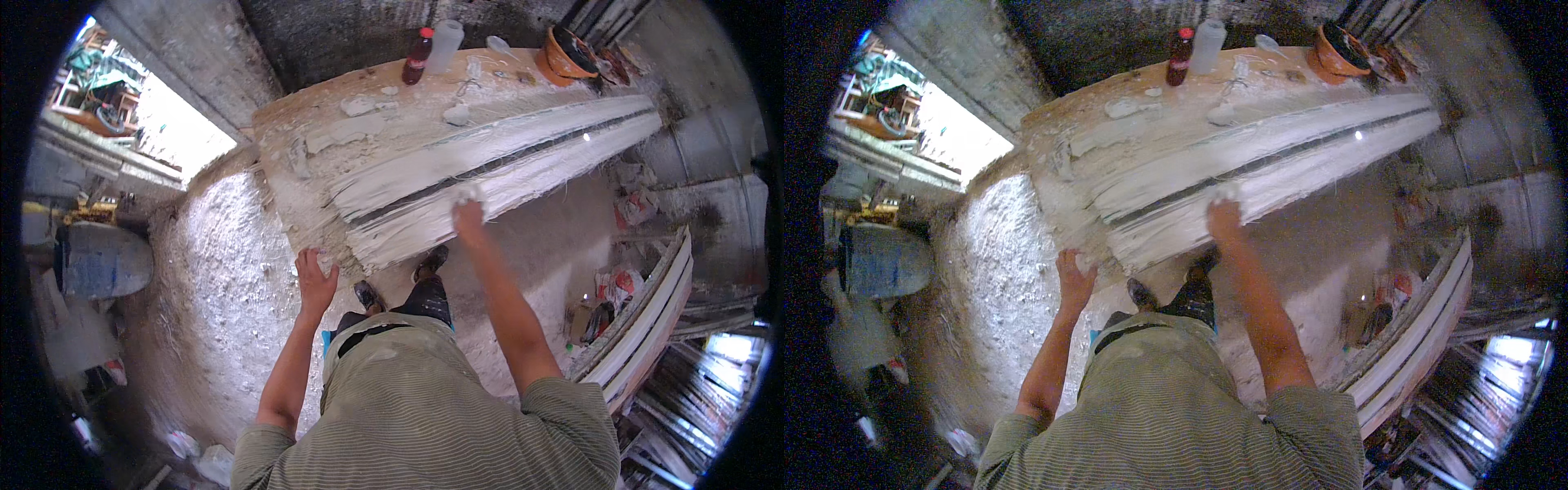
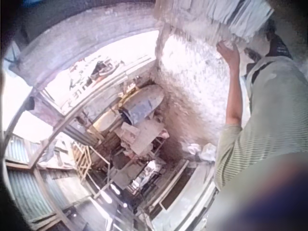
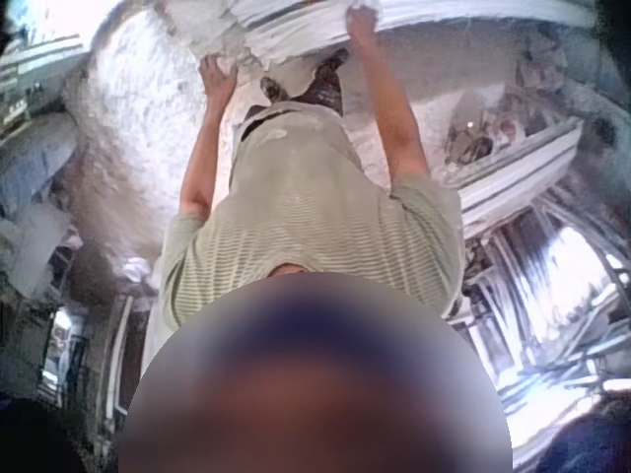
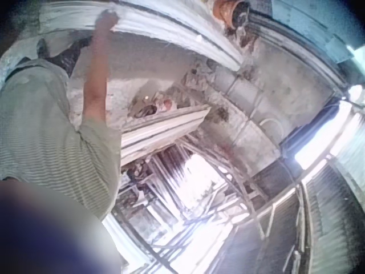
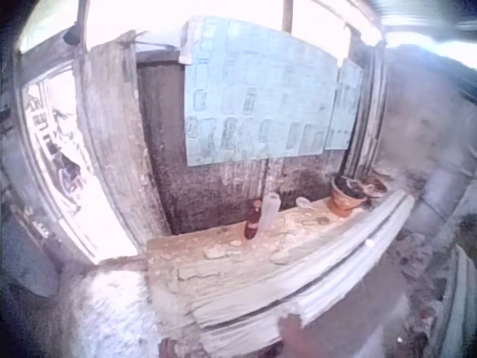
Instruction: The person applies a white paste to a long white panel and presses a strip of fiberglass mesh into the paste along the panel's length. The person smooths the mesh with both hands, then retrieves a bucket and continues applying paste and mesh along the panel.
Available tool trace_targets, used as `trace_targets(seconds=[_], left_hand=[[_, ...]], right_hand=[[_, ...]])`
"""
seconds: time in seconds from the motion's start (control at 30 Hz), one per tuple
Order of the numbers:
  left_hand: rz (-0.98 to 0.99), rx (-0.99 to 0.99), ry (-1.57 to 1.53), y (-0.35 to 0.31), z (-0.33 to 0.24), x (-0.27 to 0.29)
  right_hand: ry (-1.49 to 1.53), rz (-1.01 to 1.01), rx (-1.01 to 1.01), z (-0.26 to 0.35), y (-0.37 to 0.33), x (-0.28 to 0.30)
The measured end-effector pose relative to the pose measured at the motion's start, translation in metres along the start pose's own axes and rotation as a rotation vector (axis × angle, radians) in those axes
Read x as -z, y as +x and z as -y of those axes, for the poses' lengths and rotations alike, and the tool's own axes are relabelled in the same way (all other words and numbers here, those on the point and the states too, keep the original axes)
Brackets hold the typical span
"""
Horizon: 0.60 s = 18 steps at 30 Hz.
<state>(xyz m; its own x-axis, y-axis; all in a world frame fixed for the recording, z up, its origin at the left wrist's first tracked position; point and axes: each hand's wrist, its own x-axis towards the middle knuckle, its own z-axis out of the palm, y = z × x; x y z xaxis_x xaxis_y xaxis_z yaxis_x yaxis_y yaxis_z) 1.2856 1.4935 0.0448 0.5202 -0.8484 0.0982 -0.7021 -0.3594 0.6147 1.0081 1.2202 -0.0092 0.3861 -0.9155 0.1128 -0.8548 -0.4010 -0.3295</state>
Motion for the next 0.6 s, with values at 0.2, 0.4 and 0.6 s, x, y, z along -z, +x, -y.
trace_targets(seconds=[0.2,0.4,0.6], left_hand=[[0.526,-0.558,0.005,0.064,-0.071,-0.038],[0.836,-0.704,0.205,0.103,-0.1,-0.082],[0.97,-0.703,0.3,0.132,-0.152,-0.125]], right_hand=[[-0.039,0.39,-0.014,0.097,-0.028,-0.008],[-0.258,0.341,0.013,-0.06,0.045,0.028],[-0.005,0.033,-0.201,-0.161,0.075,0.04]])
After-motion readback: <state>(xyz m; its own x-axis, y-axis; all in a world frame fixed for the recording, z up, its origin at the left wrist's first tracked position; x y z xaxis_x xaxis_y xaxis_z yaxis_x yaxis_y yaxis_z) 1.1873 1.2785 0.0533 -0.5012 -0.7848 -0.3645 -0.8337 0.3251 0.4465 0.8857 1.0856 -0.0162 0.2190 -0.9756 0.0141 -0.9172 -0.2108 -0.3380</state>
